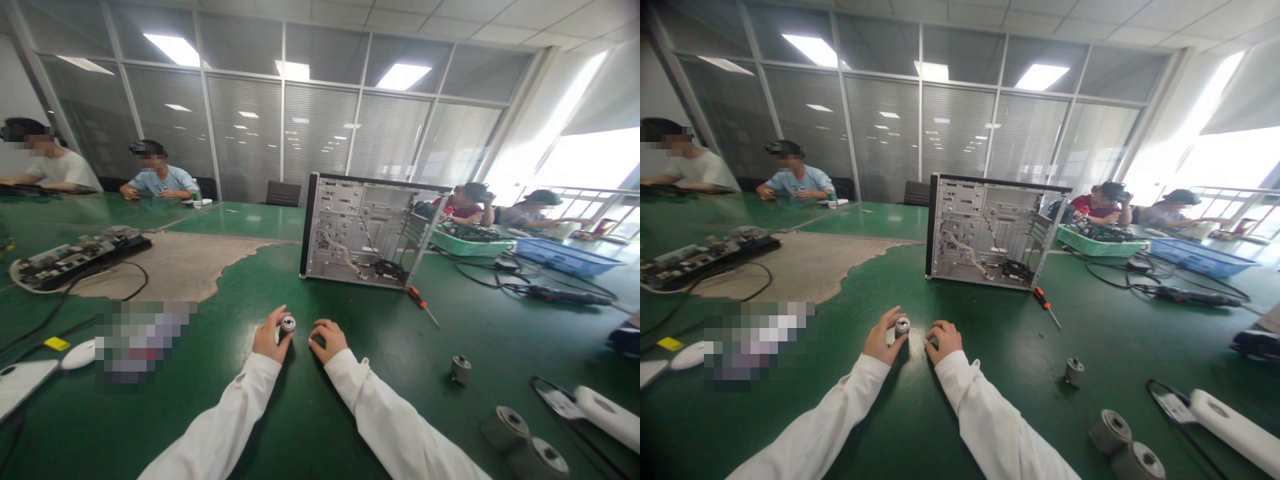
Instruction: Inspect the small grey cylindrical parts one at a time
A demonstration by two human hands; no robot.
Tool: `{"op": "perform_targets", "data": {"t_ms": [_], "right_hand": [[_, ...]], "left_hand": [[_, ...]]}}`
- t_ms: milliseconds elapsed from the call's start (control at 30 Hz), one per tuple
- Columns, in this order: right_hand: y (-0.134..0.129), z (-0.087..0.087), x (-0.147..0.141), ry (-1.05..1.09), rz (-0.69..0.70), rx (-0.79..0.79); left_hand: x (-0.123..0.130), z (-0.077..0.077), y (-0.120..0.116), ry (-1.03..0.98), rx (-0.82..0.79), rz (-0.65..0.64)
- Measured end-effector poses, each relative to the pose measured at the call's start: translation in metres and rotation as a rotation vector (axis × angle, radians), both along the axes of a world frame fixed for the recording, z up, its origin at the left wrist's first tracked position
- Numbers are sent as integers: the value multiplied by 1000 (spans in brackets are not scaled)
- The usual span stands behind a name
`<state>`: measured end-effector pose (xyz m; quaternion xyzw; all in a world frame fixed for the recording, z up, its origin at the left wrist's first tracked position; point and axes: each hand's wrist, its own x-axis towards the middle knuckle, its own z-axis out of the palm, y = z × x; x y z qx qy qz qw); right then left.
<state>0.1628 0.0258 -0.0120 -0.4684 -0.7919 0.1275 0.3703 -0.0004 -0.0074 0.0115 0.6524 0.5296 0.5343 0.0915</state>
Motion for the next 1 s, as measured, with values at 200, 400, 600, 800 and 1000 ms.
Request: {"op": "perform_targets", "data": {"t_ms": [200, 400, 600, 800, 1000], "right_hand": [[3, 2, 5, -108, 37, -75], [7, 3, 8, -83, 60, -158], [1, 4, 6, -162, 51, -113], [-3, 8, 5, -240, 72, -63], [-11, 15, 4, -285, 112, 19]], "left_hand": [[-5, -10, 8, -97, -115, 14], [-9, -25, 15, -51, -262, 42], [-10, -26, 16, -99, -258, 56], [-8, -26, 15, -109, -246, 74], [-9, -29, 17, -100, -259, 83]]}}
